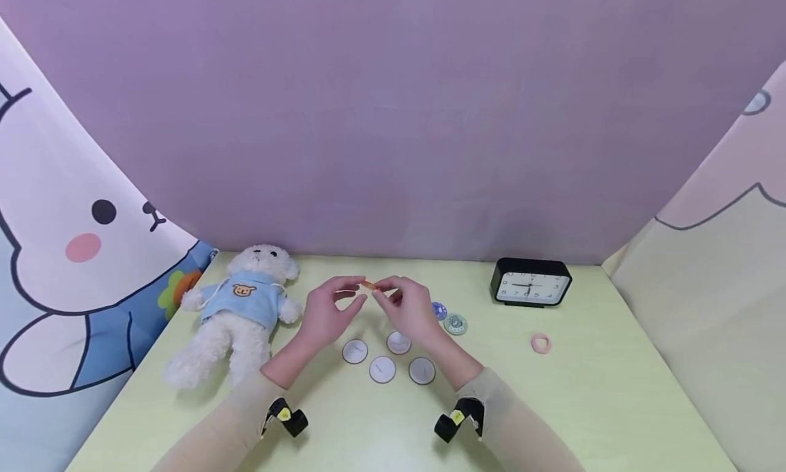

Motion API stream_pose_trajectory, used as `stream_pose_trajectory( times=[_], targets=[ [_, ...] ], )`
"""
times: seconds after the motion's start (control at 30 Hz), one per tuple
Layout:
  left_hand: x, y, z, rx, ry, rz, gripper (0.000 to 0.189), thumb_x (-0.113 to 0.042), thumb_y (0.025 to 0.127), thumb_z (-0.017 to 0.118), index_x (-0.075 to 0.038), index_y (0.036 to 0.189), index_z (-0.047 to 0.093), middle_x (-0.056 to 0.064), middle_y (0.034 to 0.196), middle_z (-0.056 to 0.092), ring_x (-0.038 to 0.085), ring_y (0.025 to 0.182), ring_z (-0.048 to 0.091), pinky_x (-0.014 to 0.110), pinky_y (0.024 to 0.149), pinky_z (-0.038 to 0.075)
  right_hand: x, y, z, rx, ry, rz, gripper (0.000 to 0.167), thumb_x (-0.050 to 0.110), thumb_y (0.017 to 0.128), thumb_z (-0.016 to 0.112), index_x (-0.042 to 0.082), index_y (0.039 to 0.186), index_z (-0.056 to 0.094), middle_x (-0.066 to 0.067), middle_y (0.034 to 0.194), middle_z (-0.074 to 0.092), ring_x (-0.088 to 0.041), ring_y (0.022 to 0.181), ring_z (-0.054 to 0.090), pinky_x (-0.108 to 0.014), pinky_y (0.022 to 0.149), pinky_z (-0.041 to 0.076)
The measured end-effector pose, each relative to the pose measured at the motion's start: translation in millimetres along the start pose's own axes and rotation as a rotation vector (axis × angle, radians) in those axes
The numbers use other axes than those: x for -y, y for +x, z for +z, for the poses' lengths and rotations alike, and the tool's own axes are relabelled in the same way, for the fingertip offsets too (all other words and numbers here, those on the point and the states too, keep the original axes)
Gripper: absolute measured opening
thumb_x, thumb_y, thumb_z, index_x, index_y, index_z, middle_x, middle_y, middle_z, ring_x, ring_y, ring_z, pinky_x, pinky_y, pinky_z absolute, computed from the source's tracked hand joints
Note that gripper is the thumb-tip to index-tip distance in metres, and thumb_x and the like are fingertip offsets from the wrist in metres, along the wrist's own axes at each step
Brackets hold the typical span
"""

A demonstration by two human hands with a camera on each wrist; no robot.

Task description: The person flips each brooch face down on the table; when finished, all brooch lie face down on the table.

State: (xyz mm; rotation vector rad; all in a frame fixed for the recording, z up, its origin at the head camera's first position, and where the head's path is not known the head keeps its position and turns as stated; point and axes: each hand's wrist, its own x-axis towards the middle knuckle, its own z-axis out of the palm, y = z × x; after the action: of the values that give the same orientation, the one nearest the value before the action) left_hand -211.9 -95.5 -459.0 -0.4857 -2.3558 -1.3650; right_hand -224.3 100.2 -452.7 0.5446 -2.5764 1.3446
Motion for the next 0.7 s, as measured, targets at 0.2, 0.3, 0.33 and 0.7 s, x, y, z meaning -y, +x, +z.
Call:
stream_pose_trajectory(
  times=[0.2,0.3,0.33,0.7],
  targets=[
    [-11.0,0.4,1.5,-0.004,0.074,0.124,0.051,-0.003,0.089,0.083,-0.003,0.138,0.069,0.019,0.123,0.073,0.033,0.102,0.074,0.04,0.089,0.066,4.2,0.9,-7.1,-0.044,0.06,0.028,0.016,0.016,0.105,0.068,0.01,0.116,0.079,-0.005,0.085,0.077,-0.006,0.06,0.063,-0.02,0.053,0.051],
    [-13.2,-1.3,2.3,0.009,0.114,0.127,0.054,-0.004,0.088,0.084,-0.004,0.14,0.069,0.017,0.12,0.072,0.028,0.097,0.071,0.039,0.085,0.065,5.2,-0.9,-7.9,-0.034,0.082,0.051,0.016,0.013,0.106,0.065,0.008,0.115,0.078,-0.005,0.079,0.073,-0.008,0.061,0.062,-0.021,0.055,0.051],
    [-13.8,-1.7,2.4,0.012,0.117,0.125,0.054,-0.003,0.087,0.084,-0.004,0.139,0.069,0.017,0.118,0.072,0.027,0.096,0.07,0.039,0.085,0.065,5.6,-1.4,-8.2,-0.028,0.083,0.058,0.017,0.013,0.106,0.065,0.007,0.116,0.077,-0.005,0.079,0.072,-0.009,0.062,0.062,-0.021,0.055,0.052],
    [-12.9,-4.6,1.6,0.041,0.141,0.136,0.047,-0.003,0.086,0.086,0.0,0.13,0.073,0.015,0.112,0.072,0.024,0.09,0.071,0.043,0.082,0.065,7.4,-4.0,-10.9,0.079,0.12,0.062,0.027,0.007,0.107,0.059,0.005,0.134,0.065,-0.021,0.091,0.074,-0.011,0.068,0.064,-0.02,0.06,0.054]
  ],
)
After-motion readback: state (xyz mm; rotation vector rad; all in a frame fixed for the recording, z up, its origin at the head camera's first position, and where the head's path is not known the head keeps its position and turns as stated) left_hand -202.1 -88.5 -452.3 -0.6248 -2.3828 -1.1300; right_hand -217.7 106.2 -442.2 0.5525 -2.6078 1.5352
